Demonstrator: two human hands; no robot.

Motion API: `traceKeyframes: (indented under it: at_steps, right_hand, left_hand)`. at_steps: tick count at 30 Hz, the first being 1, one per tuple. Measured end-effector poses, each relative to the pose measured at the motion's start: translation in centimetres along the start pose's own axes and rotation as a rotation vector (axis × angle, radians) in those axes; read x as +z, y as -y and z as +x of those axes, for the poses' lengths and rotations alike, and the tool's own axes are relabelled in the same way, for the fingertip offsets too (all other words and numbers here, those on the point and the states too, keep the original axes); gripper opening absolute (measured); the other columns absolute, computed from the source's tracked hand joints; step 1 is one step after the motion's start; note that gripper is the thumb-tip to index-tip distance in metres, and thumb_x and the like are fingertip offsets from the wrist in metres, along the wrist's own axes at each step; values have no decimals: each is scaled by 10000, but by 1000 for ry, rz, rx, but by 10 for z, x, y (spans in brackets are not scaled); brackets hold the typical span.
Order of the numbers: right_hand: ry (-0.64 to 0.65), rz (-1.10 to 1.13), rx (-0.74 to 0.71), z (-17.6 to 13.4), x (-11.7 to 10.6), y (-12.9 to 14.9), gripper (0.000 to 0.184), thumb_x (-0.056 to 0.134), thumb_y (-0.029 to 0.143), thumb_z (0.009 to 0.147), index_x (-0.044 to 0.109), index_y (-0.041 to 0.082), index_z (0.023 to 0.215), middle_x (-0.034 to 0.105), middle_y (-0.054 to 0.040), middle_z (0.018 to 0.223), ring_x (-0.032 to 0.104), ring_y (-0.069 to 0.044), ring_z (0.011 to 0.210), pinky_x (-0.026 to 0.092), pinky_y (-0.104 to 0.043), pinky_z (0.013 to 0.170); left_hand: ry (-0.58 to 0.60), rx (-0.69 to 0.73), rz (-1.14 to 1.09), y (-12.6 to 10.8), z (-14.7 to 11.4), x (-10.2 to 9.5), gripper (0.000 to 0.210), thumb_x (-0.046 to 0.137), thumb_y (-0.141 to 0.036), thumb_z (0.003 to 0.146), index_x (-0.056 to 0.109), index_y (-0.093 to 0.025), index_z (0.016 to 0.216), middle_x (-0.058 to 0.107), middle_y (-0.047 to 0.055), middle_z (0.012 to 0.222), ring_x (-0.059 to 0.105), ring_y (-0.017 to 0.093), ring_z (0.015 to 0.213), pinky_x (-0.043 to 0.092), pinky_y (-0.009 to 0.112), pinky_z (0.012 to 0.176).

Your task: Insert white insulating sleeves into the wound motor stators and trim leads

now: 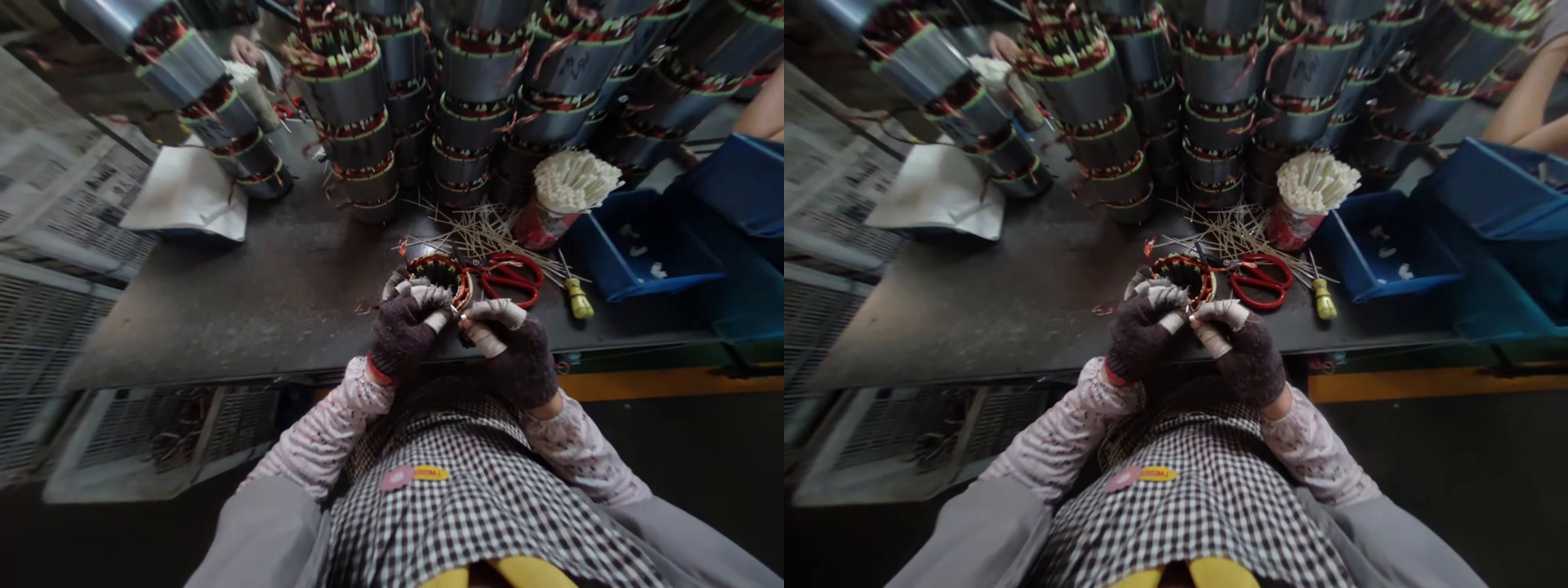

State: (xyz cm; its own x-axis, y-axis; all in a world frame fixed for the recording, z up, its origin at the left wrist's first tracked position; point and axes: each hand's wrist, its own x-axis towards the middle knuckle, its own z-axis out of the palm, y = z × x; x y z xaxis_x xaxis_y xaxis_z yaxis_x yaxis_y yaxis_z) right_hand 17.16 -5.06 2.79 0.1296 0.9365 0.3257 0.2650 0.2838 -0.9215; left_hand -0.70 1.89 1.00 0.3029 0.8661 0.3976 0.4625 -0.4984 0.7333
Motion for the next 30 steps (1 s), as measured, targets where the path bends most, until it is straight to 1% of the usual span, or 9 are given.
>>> traceKeyframes:
  at_steps: [3,6,11,17,19,21,25,28,30]
  right_hand:
    - [9,-109,12,5,4,-1,84,737,317,965,769,242,982,811,-38,953,762,-209,876,654,-412,910]
    - [5,-160,17,6,5,-3,76,724,300,965,766,236,962,813,-37,943,761,-208,876,652,-398,895]
    - [-40,-129,-97,2,2,3,51,726,277,979,764,246,992,818,-32,969,769,-197,876,656,-369,859]
    - [57,-251,-33,10,5,-5,83,690,263,990,763,225,1001,821,-47,952,777,-216,876,658,-414,911]
    - [55,-307,-106,12,4,-7,99,682,249,1001,769,223,1041,825,-63,1007,780,-228,934,655,-423,927]
    - [20,-395,-250,15,2,-8,124,679,241,1008,783,224,1073,819,-92,1100,768,-255,1048,645,-447,960]
    - [43,-492,-464,23,-3,-3,132,667,233,1008,795,238,1041,784,-108,1140,742,-267,1101,644,-451,944]
    - [83,-432,-527,22,-7,9,110,686,190,983,766,257,1020,767,-90,1151,731,-262,1134,645,-461,970]
    - [70,-284,-480,19,-8,17,121,704,167,971,741,278,1005,761,-62,1168,725,-260,1168,640,-475,1006]
  left_hand:
    - [-19,10,8,1,-2,0,120,750,-339,930,817,-260,991,843,25,1041,735,262,1149,468,563,1239]
    - [-31,30,-6,0,-2,0,123,739,-331,940,819,-257,996,841,27,1035,737,257,1134,483,552,1224]
    - [-43,53,-13,0,-3,1,117,749,-318,933,821,-254,1001,840,26,1026,740,259,1132,454,573,1245]
    - [-43,46,-39,-3,-4,0,126,735,-322,941,820,-248,997,843,17,1036,736,253,1125,432,579,1271]
    - [11,35,-61,-4,-3,-4,138,722,-333,952,824,-247,987,845,20,1032,735,251,1117,437,577,1266]
    - [61,26,-68,-4,-1,-8,154,710,-346,963,828,-253,995,848,21,1045,735,245,1114,470,554,1237]
    - [63,66,-29,-2,1,-9,146,734,-347,956,830,-269,1032,848,16,1093,729,248,1153,461,545,1244]
    - [23,84,-27,-1,0,-7,134,734,-344,959,832,-271,1014,849,10,1062,738,241,1129,455,541,1252]
    - [23,83,-25,-1,-2,-6,155,715,-355,974,827,-260,1025,847,19,1062,741,238,1126,482,525,1233]
